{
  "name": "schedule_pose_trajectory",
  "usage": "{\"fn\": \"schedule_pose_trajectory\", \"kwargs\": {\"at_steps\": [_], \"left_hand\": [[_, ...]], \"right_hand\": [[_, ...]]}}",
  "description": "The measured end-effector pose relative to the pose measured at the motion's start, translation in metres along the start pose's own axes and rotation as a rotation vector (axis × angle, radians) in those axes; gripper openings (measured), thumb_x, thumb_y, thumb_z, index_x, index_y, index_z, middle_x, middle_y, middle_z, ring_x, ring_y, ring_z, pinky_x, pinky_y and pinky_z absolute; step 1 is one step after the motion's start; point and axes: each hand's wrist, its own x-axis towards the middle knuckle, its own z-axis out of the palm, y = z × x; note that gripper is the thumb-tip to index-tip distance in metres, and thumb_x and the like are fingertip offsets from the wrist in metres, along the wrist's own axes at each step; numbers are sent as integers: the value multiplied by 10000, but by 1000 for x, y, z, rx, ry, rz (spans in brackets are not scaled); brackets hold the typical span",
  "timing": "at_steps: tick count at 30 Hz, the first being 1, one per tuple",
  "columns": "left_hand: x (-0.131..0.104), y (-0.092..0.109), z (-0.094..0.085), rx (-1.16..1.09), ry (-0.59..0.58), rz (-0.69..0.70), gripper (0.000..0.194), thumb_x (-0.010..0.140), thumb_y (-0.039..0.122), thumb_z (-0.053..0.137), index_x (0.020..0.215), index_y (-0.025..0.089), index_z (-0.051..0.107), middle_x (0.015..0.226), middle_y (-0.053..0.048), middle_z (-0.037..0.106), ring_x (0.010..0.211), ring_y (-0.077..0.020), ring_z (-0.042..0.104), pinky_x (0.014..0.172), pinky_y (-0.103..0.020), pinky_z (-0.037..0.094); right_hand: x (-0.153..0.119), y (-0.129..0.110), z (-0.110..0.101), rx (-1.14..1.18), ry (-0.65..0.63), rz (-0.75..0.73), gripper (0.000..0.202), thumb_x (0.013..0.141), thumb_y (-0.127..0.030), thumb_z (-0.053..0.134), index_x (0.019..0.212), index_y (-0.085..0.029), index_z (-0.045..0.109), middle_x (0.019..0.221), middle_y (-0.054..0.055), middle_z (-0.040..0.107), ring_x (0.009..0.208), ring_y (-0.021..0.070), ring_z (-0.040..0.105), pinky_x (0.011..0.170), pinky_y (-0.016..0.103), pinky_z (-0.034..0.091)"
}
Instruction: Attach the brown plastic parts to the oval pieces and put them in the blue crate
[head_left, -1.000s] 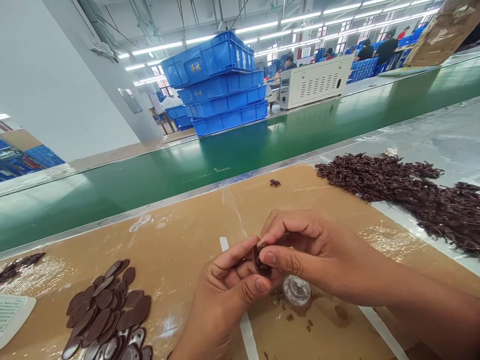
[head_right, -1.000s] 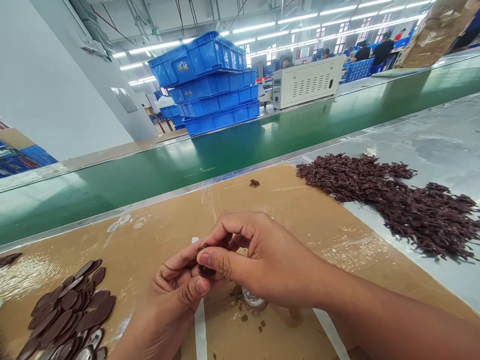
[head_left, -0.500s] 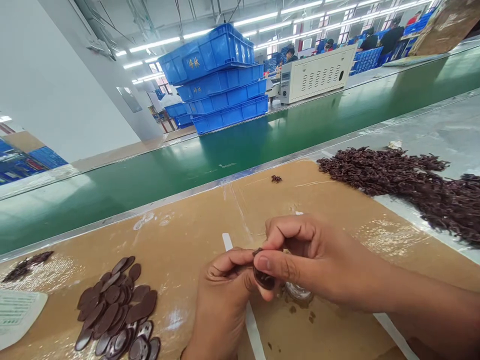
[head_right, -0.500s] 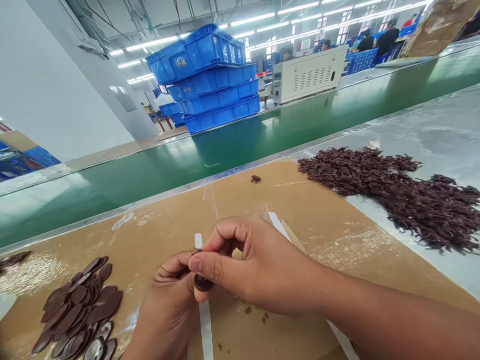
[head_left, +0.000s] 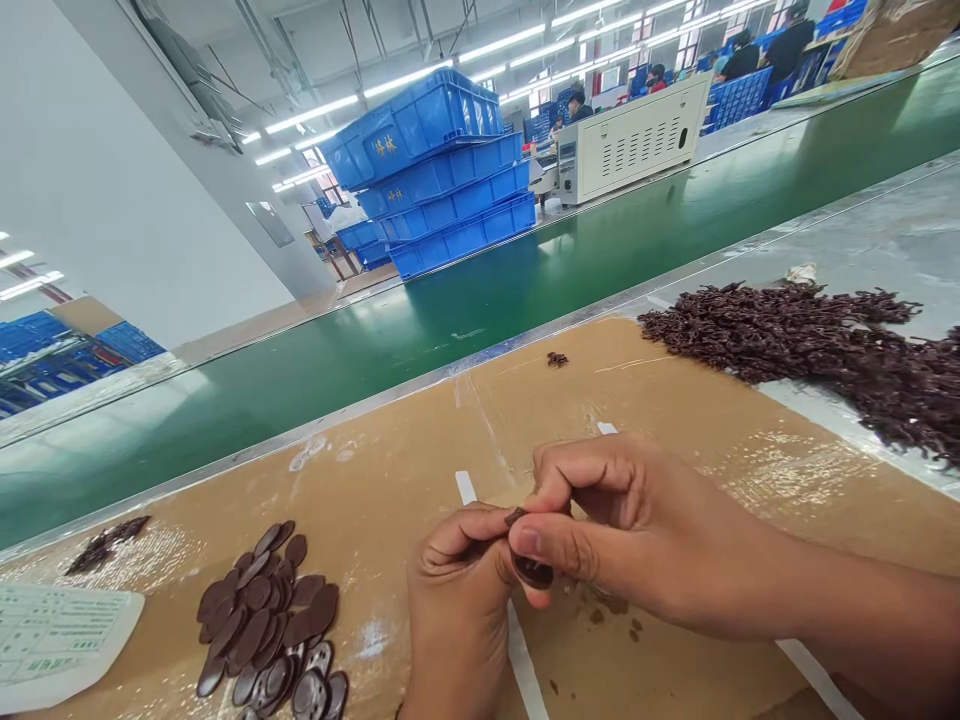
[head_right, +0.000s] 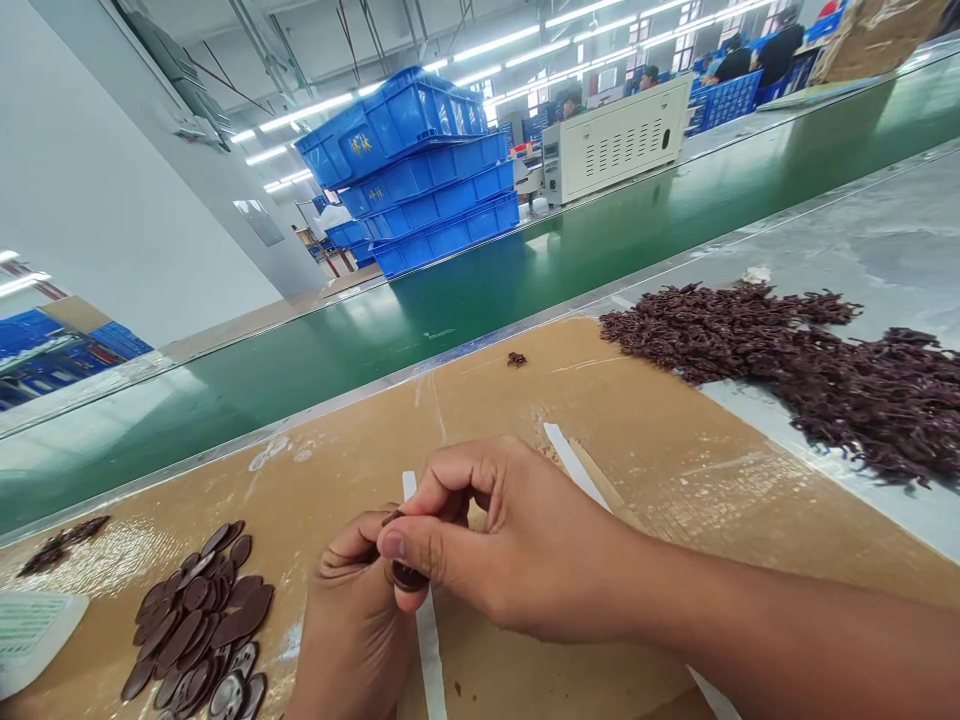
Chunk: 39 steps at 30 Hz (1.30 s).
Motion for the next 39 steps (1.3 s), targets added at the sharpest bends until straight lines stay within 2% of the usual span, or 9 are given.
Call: {"fn": "schedule_pose_trajectory", "kwargs": {"at_steps": [4,8,15,21,27,29,35,39], "left_hand": [[0,-1,0,10,19,3,340,631,212,916,462,160,625,476,55,563,509,-81,589,546,-177,517],[0,-1,1,-7,18,-6,317,640,213,912,478,163,644,501,39,625,523,-85,604,576,-184,531],[0,-3,1,-9,40,-18,220,612,250,932,575,186,725,567,26,699,544,-93,631,603,-195,549],[1,-3,3,4,60,-9,243,586,242,940,546,180,708,576,20,704,531,-98,624,592,-204,548],[-3,-4,10,4,146,10,253,543,248,953,563,171,713,607,1,716,569,-125,646,600,-221,556],[-3,-5,9,-6,134,11,249,535,250,959,562,176,723,606,5,716,566,-121,650,589,-211,553],[0,-1,3,-14,0,-24,166,603,242,936,633,212,775,643,12,753,569,-106,672,611,-193,565],[-1,0,3,-56,-4,-29,181,578,195,947,638,210,777,602,21,741,561,-84,668,617,-155,547]], "right_hand": [[0,-1,0,-35,7,-5,302,831,-354,776,651,-177,610,637,-13,681,533,75,488,472,209,336],[1,0,0,-34,8,39,302,816,-371,785,663,-176,613,645,-17,689,510,69,449,456,213,316],[0,6,-1,18,11,118,293,791,-402,799,711,-189,613,659,-12,698,547,96,484,509,243,366],[1,9,-2,53,9,107,291,778,-383,811,723,-179,612,655,1,699,588,111,549,499,233,382],[0,11,-3,1,15,103,265,792,-363,802,728,-178,623,660,-8,702,598,106,538,511,222,403],[0,11,-3,6,12,102,258,790,-359,804,738,-180,625,668,-9,704,609,108,543,516,221,407],[-1,10,-2,2,12,115,298,790,-399,797,720,-183,605,663,3,693,598,117,538,521,242,405],[-1,7,-2,-61,14,83,321,802,-446,776,694,-181,629,654,17,681,583,121,538,494,242,388]]}}
